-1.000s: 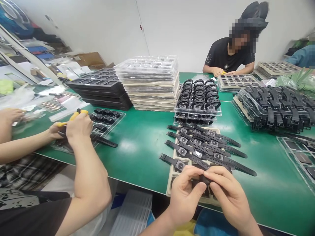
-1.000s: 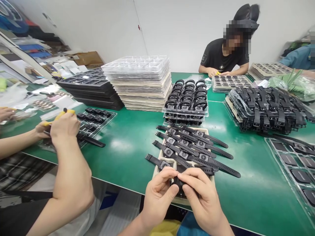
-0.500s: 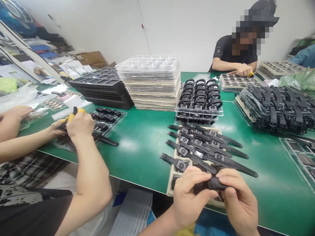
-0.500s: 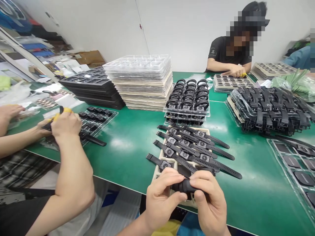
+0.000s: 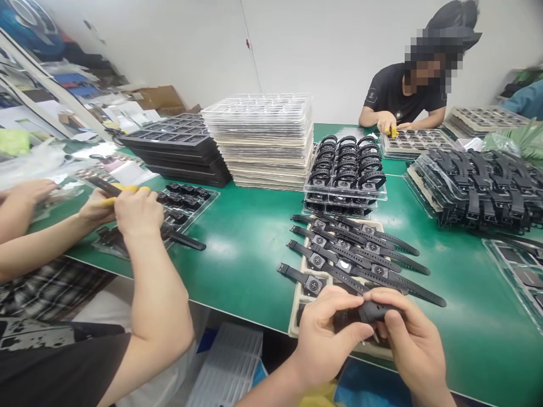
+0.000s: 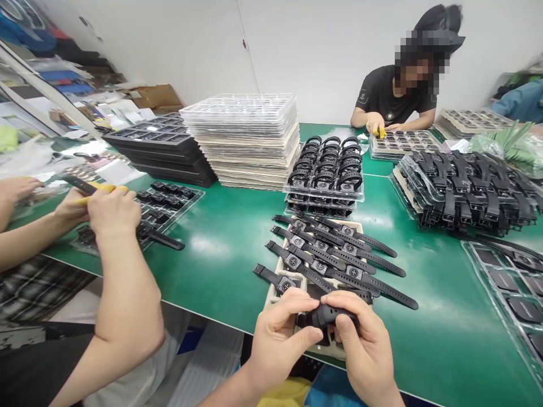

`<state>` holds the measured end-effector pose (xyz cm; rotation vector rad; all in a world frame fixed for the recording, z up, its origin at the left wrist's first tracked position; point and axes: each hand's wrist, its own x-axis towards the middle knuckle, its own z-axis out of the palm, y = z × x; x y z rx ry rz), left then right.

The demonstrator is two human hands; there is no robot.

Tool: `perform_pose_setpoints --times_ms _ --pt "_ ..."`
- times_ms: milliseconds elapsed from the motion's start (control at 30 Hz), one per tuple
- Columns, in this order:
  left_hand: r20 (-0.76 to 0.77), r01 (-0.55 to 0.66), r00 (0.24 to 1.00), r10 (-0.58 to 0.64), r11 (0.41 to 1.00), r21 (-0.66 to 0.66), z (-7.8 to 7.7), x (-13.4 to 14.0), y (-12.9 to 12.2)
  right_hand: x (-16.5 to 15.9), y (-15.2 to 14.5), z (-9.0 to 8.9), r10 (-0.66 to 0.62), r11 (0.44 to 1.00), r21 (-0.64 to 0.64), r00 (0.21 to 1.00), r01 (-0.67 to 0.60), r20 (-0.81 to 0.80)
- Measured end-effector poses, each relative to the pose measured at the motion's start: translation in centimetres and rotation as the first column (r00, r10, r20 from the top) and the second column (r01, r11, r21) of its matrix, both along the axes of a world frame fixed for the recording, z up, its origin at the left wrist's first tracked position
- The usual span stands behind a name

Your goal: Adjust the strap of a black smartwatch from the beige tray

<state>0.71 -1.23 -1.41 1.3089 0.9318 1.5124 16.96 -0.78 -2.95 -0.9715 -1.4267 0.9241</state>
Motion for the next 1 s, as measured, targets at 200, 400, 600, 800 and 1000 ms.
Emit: perform_pose_setpoints --times_ms 200,400,600,800,1000 --pt "-0.060 0.001 0.998 0.003 0.998 0.065 0.1 -0.5 0.3 0.8 1.1 1.4 0.135 0.991 -0.013 0.984 -0.135 0.116" --pt "-0.116 0.018 0.993 -0.008 0.996 0.089 0.6 -0.4 0.2 0.6 1.1 1.2 -0.015 0.997 0.079 0.999 0.011 0.051" --pt "-0.101 -0.043 0.993 0.053 0.994 0.100 0.5 -0.7 0.2 0.1 0.7 1.1 -0.003 0.993 0.119 0.973 -0.026 0.233" --pt "-0.083 0.006 0.997 -0.006 1.000 -0.009 0.9 -0.3 -0.1 -0.6 0.0 0.0 -0.251 0.959 0.158 0.962 0.233 0.105" --pt "-0.019 -0.002 1.000 0.000 0.992 -0.122 0.5 -0.7 0.0 0.5 0.9 1.8 -0.056 0.996 0.076 0.982 0.043 0.181"
